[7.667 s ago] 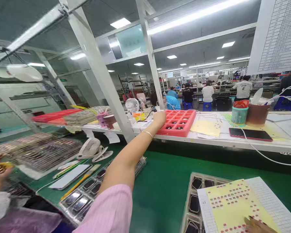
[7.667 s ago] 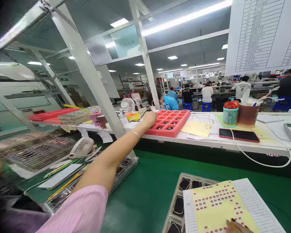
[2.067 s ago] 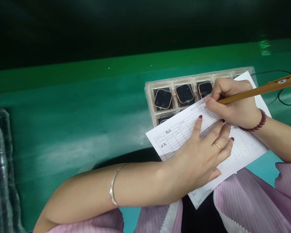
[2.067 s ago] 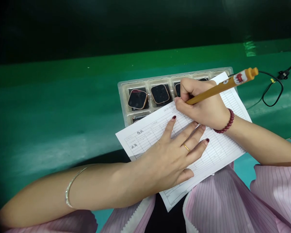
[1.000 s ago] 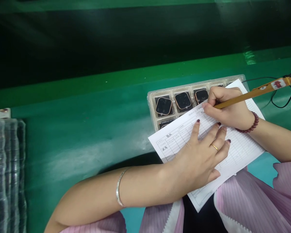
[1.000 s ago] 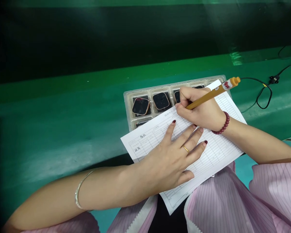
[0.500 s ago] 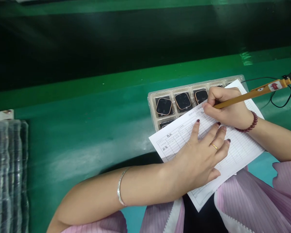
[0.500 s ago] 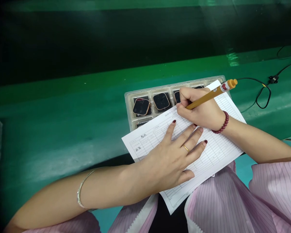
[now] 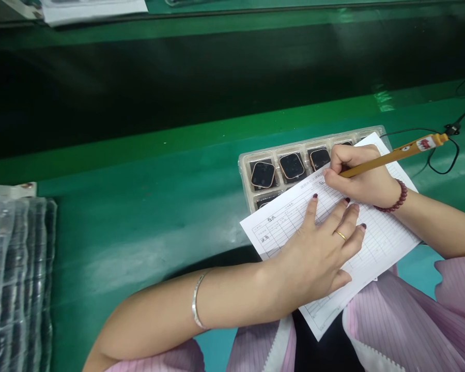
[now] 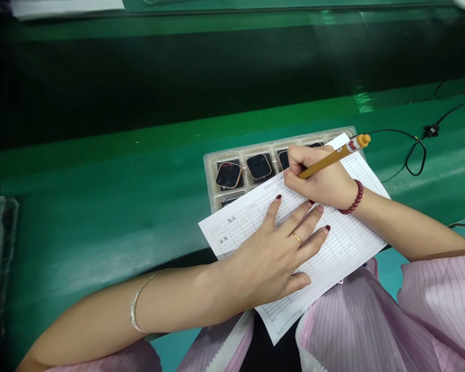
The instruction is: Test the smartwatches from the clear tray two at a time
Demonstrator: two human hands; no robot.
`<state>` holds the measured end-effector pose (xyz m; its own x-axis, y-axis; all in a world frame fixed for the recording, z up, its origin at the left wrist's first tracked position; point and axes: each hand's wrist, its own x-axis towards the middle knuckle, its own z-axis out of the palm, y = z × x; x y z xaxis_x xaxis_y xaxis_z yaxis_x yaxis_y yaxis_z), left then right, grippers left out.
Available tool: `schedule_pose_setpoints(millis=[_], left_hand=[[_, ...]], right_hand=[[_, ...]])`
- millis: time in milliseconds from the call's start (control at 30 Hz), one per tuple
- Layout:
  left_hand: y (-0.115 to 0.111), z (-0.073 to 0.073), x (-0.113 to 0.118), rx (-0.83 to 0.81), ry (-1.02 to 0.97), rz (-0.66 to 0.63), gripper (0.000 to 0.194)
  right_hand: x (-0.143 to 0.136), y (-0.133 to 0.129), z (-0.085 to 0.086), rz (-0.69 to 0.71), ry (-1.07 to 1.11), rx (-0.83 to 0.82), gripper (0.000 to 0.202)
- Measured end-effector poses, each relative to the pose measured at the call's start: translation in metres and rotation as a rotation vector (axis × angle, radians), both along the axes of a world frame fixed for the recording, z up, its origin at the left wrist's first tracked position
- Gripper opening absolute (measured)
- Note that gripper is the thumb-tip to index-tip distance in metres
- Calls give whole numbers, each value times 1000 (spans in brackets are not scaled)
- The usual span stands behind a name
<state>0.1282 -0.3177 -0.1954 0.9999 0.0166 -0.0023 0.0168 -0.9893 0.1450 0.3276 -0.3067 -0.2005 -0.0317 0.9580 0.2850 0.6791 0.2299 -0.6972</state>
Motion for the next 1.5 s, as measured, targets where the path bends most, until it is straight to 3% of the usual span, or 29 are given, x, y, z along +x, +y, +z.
schedule_pose_setpoints(millis=[967,1200,1500], left_hand=[[2,1,2,-55,57,-22,72],[3,0,4,-176,106,91,89],[4,2,5,-178,88,92,89]], right_hand=[[4,1,-2,21,14,2,30],[6,2,-2,17,202,-96,28],[4,-2,-3,-38,42,18,26]])
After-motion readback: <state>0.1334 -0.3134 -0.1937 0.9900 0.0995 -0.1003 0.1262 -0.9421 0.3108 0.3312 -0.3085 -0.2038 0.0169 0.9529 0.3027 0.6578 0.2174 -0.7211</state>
